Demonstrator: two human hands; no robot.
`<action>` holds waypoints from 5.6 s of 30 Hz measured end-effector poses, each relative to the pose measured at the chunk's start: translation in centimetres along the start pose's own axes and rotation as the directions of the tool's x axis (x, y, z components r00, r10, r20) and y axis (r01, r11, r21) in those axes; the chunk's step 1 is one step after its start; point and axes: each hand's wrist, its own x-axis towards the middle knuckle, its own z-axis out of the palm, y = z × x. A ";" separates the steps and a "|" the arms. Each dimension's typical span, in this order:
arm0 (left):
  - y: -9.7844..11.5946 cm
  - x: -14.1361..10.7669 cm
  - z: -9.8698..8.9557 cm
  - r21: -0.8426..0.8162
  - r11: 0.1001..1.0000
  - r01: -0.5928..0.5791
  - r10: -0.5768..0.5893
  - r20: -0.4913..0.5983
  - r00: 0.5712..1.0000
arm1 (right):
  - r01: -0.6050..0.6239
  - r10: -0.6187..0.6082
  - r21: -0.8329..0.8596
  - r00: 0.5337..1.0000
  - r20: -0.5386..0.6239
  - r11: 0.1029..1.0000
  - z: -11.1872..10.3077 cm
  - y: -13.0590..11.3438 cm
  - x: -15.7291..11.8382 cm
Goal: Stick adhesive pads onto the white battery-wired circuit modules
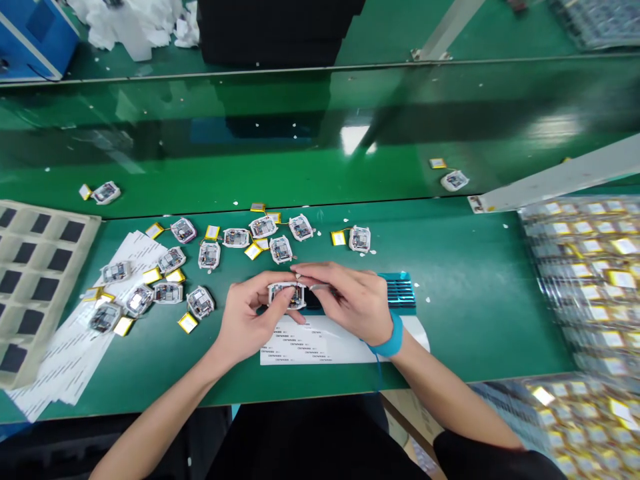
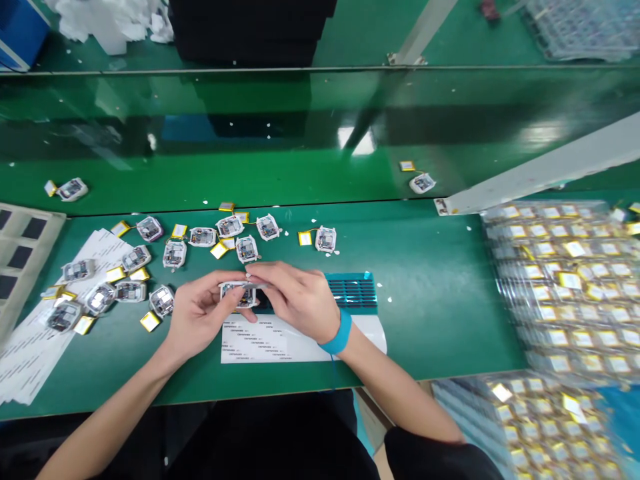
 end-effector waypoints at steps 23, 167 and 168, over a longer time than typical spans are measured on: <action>-0.4 0.2 0.1 0.056 0.995 0.085 -0.083 -0.043 0.996 | 0.319 -0.253 -0.305 0.938 0.236 0.897 -0.8 1.2 -0.5; 0.0 -1.1 -1.4 -0.467 0.872 0.146 -0.371 -0.437 0.819 | 0.396 -0.395 -0.077 0.918 0.027 0.915 -1.3 -1.8 -0.3; 0.1 -1.0 -1.4 -0.485 0.862 0.146 -0.388 -0.448 0.805 | 0.403 -0.401 -0.086 0.915 0.040 0.911 -1.3 -1.9 -0.3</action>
